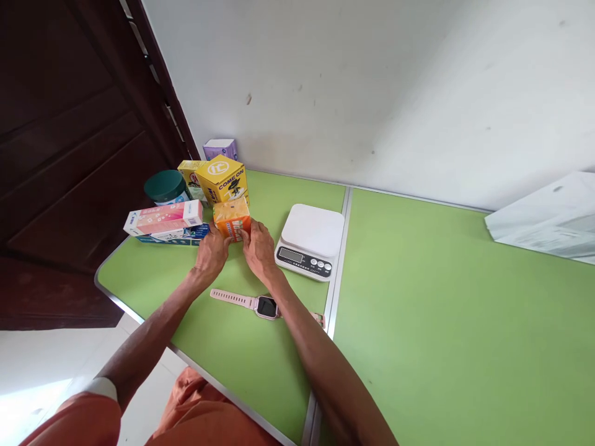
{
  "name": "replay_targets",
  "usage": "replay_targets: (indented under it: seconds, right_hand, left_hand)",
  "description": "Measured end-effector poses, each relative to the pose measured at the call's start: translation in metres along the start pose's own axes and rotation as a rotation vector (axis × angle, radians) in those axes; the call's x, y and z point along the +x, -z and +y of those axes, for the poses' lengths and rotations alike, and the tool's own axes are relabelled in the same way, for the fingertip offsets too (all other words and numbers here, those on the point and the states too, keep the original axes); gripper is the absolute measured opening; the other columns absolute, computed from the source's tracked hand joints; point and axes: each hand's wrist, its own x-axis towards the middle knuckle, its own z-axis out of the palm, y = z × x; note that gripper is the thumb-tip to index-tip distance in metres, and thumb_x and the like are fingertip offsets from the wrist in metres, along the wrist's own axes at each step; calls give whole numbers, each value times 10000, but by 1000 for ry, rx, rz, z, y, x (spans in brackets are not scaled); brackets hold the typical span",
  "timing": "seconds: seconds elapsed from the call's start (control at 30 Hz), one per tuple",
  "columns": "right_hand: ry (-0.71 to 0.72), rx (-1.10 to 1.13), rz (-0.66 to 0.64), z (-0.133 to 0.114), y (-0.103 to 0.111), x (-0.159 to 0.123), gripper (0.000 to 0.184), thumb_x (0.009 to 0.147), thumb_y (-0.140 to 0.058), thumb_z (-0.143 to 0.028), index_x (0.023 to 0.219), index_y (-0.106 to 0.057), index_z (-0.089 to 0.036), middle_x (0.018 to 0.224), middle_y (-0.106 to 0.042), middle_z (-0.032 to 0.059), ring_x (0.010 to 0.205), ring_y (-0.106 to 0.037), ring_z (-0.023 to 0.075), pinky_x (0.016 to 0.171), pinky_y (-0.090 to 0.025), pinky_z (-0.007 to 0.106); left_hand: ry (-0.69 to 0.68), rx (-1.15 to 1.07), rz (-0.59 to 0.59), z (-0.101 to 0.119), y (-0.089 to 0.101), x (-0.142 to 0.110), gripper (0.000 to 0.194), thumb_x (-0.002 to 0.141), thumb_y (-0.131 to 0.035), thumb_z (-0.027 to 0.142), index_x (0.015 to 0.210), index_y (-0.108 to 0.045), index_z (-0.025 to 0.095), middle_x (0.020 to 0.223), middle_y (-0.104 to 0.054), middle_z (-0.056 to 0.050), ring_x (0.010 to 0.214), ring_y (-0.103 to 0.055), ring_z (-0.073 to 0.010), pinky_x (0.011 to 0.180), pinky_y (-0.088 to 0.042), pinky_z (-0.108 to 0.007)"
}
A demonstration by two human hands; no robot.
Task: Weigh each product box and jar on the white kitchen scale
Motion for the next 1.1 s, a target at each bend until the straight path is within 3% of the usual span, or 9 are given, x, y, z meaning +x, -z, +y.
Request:
replay_targets:
  seconds: [0.13,0.3,0.6,0.8,1.0,1.1]
  right_hand:
    - [-55,-25,31,-1,-5,9,258,1046,-542,-278,1222,-690,-159,1120,-756,174,1032,-699,337,911,-558,445]
    - [-74,6,85,3,-13,19,291,1007,-542,-254,1252,-661,-152,1179,-733,200,1109,-660,367,982,-553,516]
    - [-77,61,147,18,-27,32,488,914,-558,-227,1392,-577,-135,1216,-684,208,1172,-585,388,1074,-517,612]
    - [-142,28,102,19,-36,51,654,926,-569,-279,1524,-465,-34,1391,-635,299,1313,-573,444,1165,-467,666]
    - [-134,103,117,28,-43,69,686,925,-562,-284,1566,-441,-72,1460,-635,281,1395,-569,432,1207,-458,667]
    - [-166,109,88,30,-40,72,720,947,-560,-299,1596,-408,-27,1540,-585,302,1467,-541,416,1247,-444,633]
  left_hand:
    - [-58,-39,-34,4,-1,13,644,1041,-621,210,1616,-399,22,1356,-727,-308,1243,-768,-371,993,-636,-400]
    - [-84,-132,9,7,-14,31,719,1019,-609,193,1661,-351,-2,1334,-720,-345,1192,-772,-434,978,-644,-498]
    - [-38,-311,27,24,-23,49,848,924,-622,43,1700,-279,56,1473,-654,-324,1334,-719,-400,1036,-634,-453]
    - [12,-371,68,32,-24,69,792,968,-600,68,1684,-263,36,1468,-665,-313,1304,-737,-374,1075,-608,-463]
    - [46,-370,53,39,-25,83,754,980,-633,104,1654,-299,38,1460,-670,-306,1301,-731,-367,1083,-582,-455]
    - [69,-365,58,42,-27,88,722,1002,-647,151,1645,-334,53,1484,-656,-301,1295,-736,-360,1071,-579,-444]
